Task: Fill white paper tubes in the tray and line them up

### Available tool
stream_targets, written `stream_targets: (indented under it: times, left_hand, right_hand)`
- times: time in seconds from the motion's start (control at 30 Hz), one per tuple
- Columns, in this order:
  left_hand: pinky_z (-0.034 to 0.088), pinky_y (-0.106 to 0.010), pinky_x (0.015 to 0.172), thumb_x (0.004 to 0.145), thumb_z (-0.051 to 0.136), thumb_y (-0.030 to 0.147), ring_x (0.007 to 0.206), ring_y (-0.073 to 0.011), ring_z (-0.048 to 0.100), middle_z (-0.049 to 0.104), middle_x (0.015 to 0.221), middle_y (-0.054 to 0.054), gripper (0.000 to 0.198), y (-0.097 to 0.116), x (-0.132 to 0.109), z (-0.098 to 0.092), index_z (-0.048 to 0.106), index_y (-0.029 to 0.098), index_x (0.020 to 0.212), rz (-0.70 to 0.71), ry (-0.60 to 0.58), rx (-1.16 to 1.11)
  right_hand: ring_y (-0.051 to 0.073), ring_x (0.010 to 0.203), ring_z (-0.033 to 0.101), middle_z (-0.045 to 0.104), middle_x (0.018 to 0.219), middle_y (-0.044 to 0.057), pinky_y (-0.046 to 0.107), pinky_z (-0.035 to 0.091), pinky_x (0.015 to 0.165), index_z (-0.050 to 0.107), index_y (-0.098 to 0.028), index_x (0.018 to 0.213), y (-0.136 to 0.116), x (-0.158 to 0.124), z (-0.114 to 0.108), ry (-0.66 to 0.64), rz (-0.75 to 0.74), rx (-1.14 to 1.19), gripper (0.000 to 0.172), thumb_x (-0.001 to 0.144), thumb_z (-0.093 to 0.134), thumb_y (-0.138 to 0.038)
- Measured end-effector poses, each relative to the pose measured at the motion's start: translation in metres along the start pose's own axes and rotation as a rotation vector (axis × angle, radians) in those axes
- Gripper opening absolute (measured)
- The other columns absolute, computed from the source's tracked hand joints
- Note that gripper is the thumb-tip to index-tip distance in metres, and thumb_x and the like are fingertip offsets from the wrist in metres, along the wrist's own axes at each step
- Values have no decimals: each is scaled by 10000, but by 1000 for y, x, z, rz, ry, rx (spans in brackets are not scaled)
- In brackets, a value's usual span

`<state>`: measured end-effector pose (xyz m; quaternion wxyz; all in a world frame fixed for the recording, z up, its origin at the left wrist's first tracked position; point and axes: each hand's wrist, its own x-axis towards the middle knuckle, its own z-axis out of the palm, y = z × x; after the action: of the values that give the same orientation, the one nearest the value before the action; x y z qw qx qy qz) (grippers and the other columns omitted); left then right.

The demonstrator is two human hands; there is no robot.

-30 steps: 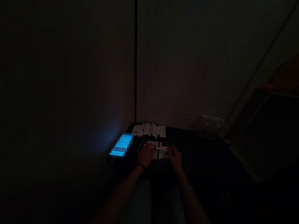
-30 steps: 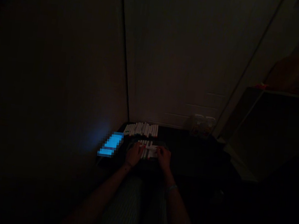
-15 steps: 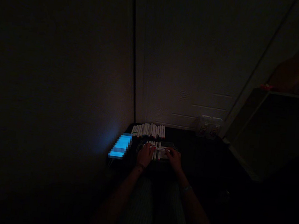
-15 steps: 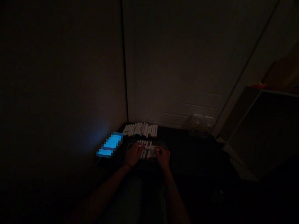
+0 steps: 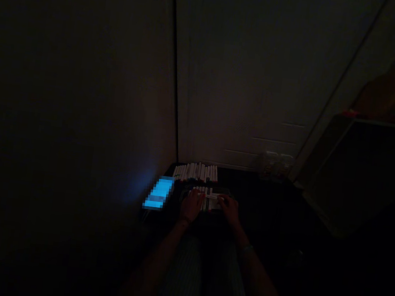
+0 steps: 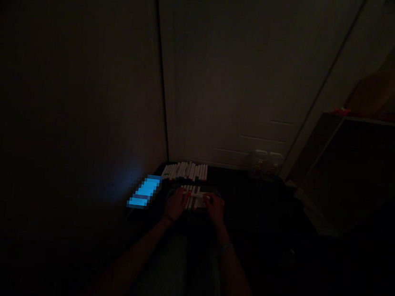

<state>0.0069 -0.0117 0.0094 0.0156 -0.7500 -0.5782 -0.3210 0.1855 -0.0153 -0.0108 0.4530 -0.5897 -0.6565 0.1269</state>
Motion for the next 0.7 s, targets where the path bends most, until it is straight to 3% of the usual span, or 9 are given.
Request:
stream_targets:
  times: [0.37, 0.6, 0.7]
  left_hand:
    - [403, -270, 710, 888, 253, 324, 829, -164, 570, 578, 932, -60, 279, -3, 1, 6, 483, 182, 959, -39, 18, -43]
    - [434, -278, 732, 859, 335, 349, 855, -158, 572, 591, 996, -68, 301, -6, 5, -1, 444, 183, 1084, -118, 155, -260]
    - [431, -283, 793, 843, 387, 339, 926, -152, 556, 581, 1060, -65, 367, 1, 11, -3, 373, 187, 1177, -141, 208, -431]
  right_hand:
    - [157, 808, 564, 652, 815, 7, 277, 323, 797, 618, -242, 925, -2, -3, 0, 19, -30, -80, 297, 826, 395, -412]
    - [187, 959, 470, 621, 949, 36, 355, 224, 886, 597, -267, 965, -19, -11, -3, 18, -216, -231, 310, 868, 339, -410]
    - [189, 949, 464, 617, 935, 39, 349, 239, 869, 593, -263, 970, -17, -11, -2, 9, -210, -245, 321, 876, 321, -405]
